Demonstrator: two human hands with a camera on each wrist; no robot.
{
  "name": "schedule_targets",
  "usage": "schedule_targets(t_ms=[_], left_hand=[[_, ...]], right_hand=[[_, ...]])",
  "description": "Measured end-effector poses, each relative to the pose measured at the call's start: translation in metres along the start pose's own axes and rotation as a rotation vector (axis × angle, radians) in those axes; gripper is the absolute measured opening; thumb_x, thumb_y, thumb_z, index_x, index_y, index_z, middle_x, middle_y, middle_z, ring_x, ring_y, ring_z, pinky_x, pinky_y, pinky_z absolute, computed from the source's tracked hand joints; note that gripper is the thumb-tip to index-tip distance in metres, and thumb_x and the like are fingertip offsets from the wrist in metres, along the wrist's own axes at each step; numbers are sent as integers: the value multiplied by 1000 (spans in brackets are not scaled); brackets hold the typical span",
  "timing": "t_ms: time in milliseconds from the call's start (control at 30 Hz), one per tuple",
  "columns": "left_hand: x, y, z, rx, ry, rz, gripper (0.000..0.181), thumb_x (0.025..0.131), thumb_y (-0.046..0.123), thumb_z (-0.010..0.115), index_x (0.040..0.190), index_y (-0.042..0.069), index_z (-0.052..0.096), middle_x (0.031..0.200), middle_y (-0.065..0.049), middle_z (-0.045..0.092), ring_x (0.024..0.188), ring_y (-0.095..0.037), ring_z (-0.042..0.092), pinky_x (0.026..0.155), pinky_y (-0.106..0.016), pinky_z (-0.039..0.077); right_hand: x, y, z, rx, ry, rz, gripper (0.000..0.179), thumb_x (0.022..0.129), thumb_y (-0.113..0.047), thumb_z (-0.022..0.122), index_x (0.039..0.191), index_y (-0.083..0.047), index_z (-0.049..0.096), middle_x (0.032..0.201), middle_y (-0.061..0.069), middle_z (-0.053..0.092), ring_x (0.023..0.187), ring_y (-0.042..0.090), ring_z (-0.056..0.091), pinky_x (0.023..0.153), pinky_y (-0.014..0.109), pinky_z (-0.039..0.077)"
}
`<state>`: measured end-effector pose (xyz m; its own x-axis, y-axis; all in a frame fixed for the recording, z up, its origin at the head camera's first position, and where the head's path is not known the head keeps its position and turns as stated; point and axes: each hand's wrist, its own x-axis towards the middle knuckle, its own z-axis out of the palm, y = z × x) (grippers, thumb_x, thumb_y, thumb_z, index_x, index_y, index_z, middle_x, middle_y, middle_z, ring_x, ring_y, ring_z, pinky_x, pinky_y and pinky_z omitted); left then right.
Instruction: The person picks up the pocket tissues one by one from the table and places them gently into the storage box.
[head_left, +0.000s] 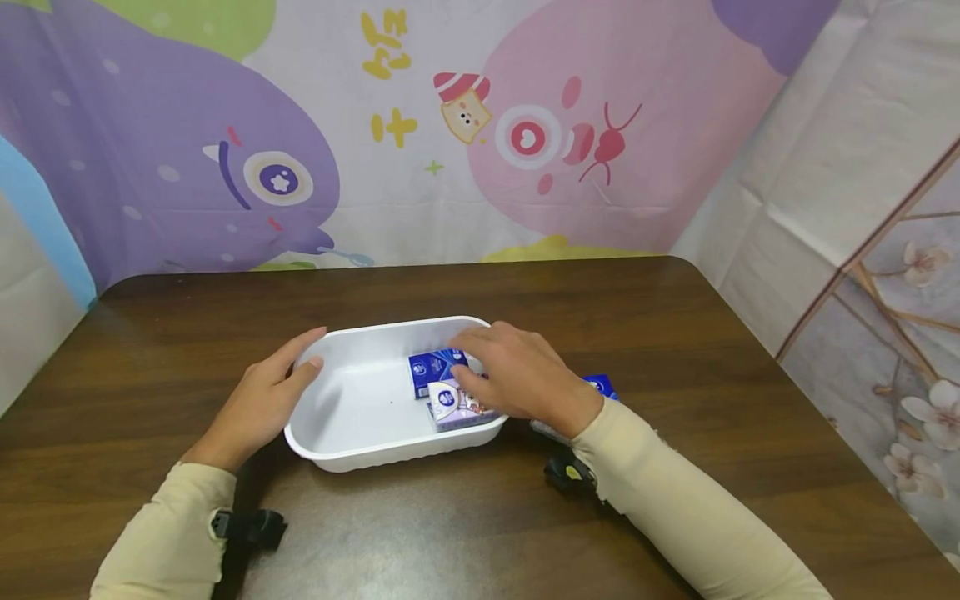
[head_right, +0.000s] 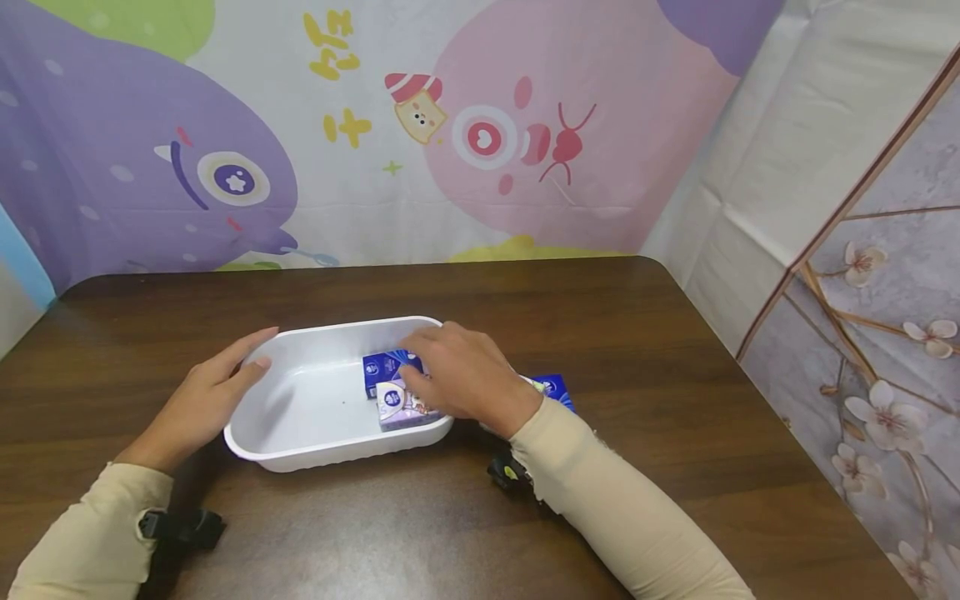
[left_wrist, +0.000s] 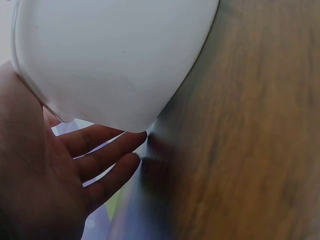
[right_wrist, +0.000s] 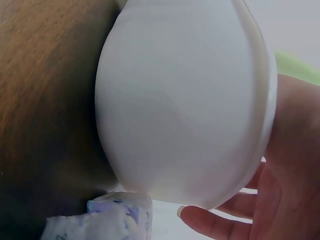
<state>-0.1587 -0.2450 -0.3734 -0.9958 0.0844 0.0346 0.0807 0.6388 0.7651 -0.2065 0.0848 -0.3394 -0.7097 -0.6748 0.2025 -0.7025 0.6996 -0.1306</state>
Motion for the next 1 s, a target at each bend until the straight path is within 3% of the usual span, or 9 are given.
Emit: schedule_targets(t_ms=[267,567,733,1000], left_hand=[[0,1,0,2,-4,0,61,106,51,41,159,22,31,157,-21,35,140,-43,37,106,-65,33],[1,1,0,5,-13,-6,62,106,52,40,160,24,30,157,-21,34,139,-45,37,105,-66,34],[1,1,0,3,-14,-2,62,106,52,40,160,24,30,157,-21,35,138,-44,38,105,-65,35],[1,2,0,8,-11,-6,61,106,51,40,160,23,30,157,-21,35,139,-44,37,105,-65,34]], right_hand=[[0,1,-5,5,18,4,39,100,-40,57,132,-20,66,124,-6,67,100,12,62,72,29,53],[-1,4,-10,1,42,17,41,100,-41,57,133,-19,65,124,0,69,111,17,64,85,39,55],[0,6,-12,14,127,-24,33,98,-33,60,123,-16,72,117,-2,71,107,17,64,86,37,54],[0,13,-19,20,287,-50,23,97,-28,61,104,-13,78,98,-2,74,90,12,64,75,32,55]])
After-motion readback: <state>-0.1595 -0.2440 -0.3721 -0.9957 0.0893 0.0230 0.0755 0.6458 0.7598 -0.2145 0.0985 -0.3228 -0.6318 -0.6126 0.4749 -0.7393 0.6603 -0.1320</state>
